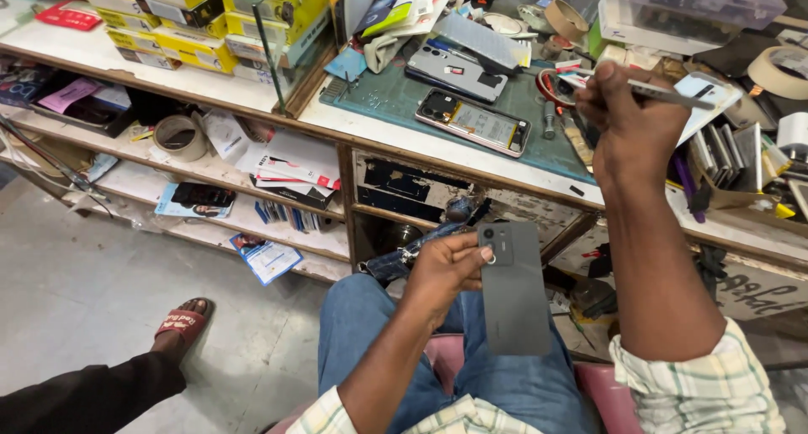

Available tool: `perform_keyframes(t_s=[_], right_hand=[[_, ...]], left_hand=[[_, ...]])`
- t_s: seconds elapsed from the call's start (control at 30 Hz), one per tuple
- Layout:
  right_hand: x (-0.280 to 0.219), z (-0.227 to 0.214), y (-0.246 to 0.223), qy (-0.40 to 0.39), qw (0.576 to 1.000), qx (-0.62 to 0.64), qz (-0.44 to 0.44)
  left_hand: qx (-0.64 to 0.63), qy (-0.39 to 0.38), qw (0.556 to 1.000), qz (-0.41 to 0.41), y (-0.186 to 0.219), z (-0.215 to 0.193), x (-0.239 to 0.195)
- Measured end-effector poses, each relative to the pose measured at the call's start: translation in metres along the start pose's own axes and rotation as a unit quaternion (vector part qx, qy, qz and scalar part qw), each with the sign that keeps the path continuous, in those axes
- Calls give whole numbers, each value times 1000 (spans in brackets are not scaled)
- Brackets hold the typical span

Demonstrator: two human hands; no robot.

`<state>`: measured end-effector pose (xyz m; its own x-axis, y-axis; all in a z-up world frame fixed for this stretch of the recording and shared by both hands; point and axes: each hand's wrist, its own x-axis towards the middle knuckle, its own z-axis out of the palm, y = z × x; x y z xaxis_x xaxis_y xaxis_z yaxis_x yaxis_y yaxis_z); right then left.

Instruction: The person works on a disassembled smartphone, handling the internal frame and battery area. They then receive a small circular component and a black phone back cover, and proceed to attach the component to the camera area of the back cover using tweezers.

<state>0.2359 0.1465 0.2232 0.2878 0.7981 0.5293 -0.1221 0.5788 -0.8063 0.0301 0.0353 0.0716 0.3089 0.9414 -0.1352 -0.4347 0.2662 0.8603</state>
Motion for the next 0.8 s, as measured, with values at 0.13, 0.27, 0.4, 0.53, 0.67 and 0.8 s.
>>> perform_keyframes(t_s=[0.13, 0.27, 0.4, 0.53, 0.67, 0.8], right_hand=[[12, 6, -1, 12, 1000, 12, 9], [25, 8, -2, 17, 999, 47, -5], [34, 1, -4, 20, 997, 72, -19], [39, -4, -10, 25, 996, 78, -31], [40, -6, -13, 27, 995, 86, -38], [40, -7, -15, 29, 994, 95, -34]], left_hand=[[-2, -1, 1000, -10, -11, -7, -5], [13, 1, 1000, -13, -16, -4, -4], [-5, -5, 1000, -16, -19, 0, -3], [-15, -13, 1000, -2, -20, 0, -5], [-14, -18, 1000, -7, -17, 1, -6], [2, -8, 1000, -13, -15, 2, -8]])
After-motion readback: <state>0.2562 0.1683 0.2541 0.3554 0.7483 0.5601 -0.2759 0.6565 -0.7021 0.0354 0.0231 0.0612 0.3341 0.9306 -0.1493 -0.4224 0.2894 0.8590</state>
